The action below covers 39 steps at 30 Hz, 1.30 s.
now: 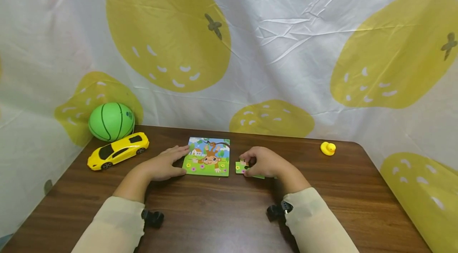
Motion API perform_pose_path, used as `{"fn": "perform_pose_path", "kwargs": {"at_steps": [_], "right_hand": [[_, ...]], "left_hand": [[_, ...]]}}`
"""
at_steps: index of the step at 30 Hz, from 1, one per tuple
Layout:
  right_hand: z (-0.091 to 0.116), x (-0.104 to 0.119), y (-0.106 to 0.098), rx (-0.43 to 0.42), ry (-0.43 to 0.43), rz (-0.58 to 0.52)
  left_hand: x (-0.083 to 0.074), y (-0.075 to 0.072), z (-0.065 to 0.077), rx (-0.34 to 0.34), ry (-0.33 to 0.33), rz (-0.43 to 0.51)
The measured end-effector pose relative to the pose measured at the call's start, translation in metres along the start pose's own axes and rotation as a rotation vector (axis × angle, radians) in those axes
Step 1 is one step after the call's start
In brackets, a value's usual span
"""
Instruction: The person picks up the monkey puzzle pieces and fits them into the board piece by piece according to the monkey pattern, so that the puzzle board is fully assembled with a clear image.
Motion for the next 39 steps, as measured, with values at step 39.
{"fn": "perform_pose_path", "kwargs": {"at_steps": [39], "right_hand": [[-0.074, 0.095, 0.069, 0.015, -0.189, 0.008]], "left_hand": [[0.004, 0.0, 0.0, -0.029, 0.051, -0.007]]}}
Point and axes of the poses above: each hand's wrist, its own z-axis away from the middle knuckle, its own y-axis out of the palm, x = y × z, the point moved 1 cm from there along -z, towards the middle knuckle, and after that the axes turned 3 degrees about -z, right-handed, at the moved point
